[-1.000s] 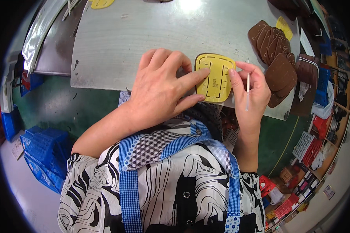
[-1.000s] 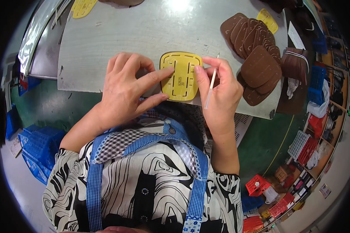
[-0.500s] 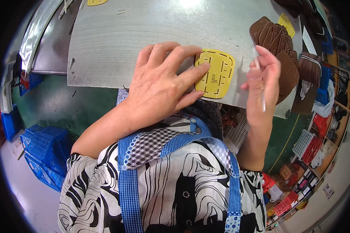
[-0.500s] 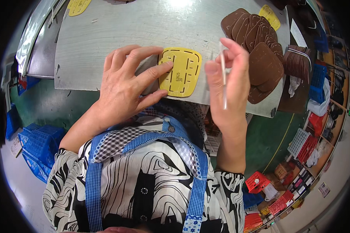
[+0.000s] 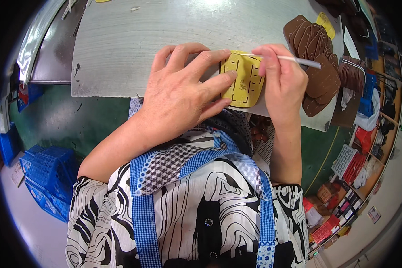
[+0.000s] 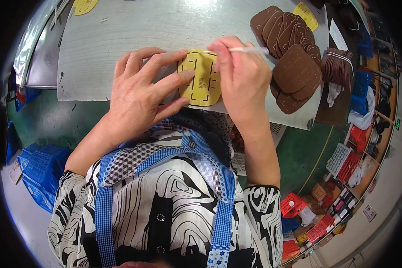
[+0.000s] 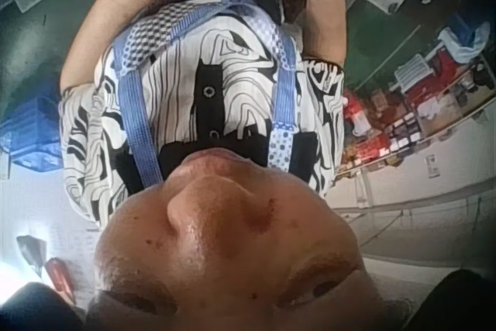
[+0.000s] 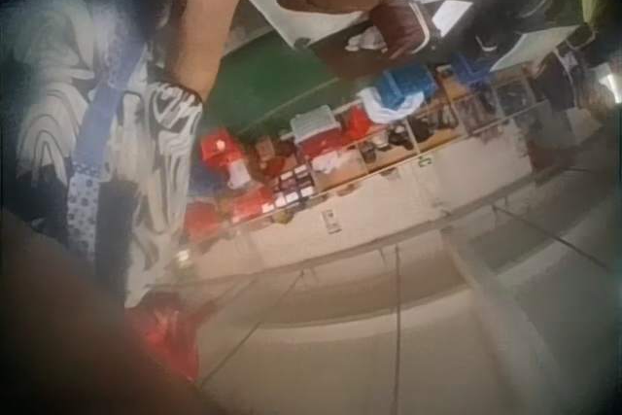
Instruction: Marking positioning points on brown shoe vamps using a yellow plastic template and a silver pen, then bundling the finished parts with a rubber band.
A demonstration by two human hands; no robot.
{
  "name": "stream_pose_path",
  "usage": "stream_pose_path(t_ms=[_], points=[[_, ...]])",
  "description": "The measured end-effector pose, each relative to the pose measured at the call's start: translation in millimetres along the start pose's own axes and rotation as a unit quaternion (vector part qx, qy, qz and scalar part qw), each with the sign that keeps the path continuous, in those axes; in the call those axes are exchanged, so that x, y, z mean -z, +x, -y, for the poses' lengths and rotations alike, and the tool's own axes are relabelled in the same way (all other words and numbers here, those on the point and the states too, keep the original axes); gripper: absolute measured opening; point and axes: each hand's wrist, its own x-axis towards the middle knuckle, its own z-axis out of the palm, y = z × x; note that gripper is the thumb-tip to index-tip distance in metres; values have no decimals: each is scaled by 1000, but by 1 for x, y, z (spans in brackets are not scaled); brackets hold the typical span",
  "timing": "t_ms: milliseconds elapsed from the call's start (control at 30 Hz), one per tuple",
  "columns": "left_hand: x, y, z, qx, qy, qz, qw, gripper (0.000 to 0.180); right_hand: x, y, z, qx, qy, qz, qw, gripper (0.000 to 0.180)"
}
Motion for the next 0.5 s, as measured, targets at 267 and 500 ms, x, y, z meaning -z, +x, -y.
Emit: stream_pose_path(t_ms=[267, 500], points=[[0, -1, -1, 6, 10, 2, 1000, 40, 28, -43, 10, -86, -3, -27, 996, 28], [-1, 3, 1, 20, -10, -9, 1000, 49, -10, -16, 17, 21, 51, -44, 997, 20]])
